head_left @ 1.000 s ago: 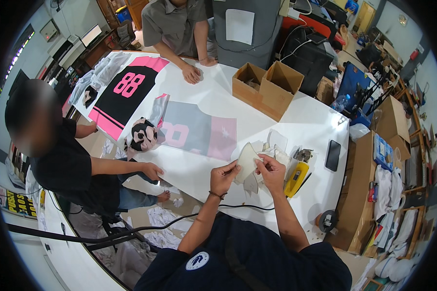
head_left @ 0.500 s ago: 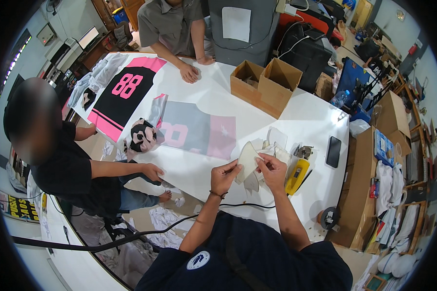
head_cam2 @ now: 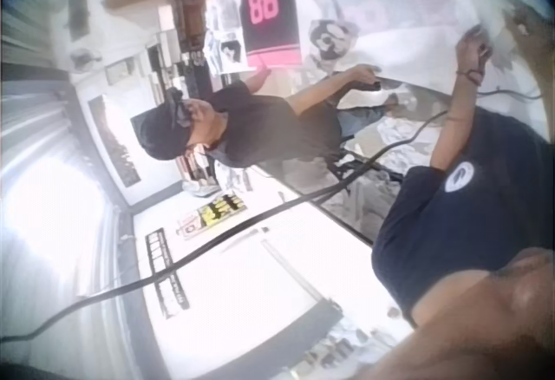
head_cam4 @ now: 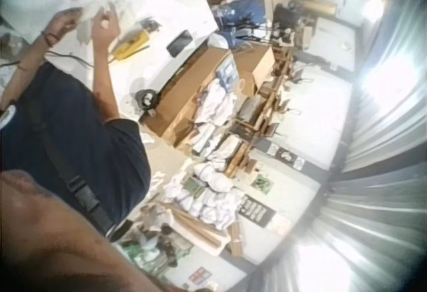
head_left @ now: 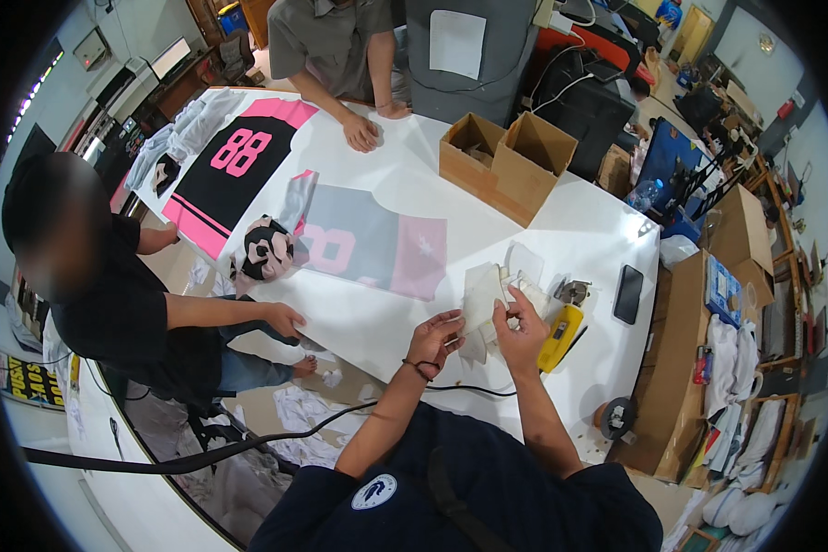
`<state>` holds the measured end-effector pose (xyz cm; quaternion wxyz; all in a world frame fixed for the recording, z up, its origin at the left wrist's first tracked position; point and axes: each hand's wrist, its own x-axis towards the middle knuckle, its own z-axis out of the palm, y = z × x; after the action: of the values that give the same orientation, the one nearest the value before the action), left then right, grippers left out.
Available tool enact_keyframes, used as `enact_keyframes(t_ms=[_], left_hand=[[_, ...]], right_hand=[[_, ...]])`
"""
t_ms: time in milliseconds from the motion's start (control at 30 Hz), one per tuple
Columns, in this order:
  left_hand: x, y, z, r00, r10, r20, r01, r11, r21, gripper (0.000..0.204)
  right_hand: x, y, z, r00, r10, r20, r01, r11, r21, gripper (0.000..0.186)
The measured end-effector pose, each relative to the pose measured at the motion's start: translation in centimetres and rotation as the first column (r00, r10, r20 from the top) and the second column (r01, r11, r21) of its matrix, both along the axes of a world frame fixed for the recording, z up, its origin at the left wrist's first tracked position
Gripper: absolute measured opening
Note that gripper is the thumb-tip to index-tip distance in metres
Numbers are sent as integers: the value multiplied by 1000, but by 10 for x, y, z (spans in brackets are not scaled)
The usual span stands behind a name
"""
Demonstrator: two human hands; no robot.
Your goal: The person uses a rotary cutter to cut a large sheet of white fabric on a table. They align the fabric, cut along a straight line, and then fold the cut piece.
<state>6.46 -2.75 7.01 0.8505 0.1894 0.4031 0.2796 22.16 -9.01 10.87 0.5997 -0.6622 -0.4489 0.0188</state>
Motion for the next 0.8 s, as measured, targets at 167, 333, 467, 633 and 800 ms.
enact_keyframes(t_ms=[167, 333, 467, 633, 800], left_hand=[[21, -2, -27, 994, -50, 92, 50, 999, 0, 39], [32, 1, -25, 986, -105, 130, 111, 993, -41, 40], [39, 3, -23, 984, -96, 147, 111, 989, -96, 29], [36, 5, -15, 990, -81, 119, 90, 993, -71, 21], [27, 8, -4, 987, -32, 158, 27, 999, 37, 24]], right_hand=[[-2, -6, 7, 995, -22, 101, 17, 998, 54, 42], [2, -11, 18, 992, -9, 129, -3, 996, 91, 40], [0, -15, 21, 992, 37, 123, -50, 994, 102, 35], [2, -14, 30, 982, 69, 174, -94, 986, 140, 19], [2, -19, 28, 987, 68, 143, -92, 982, 164, 17]])
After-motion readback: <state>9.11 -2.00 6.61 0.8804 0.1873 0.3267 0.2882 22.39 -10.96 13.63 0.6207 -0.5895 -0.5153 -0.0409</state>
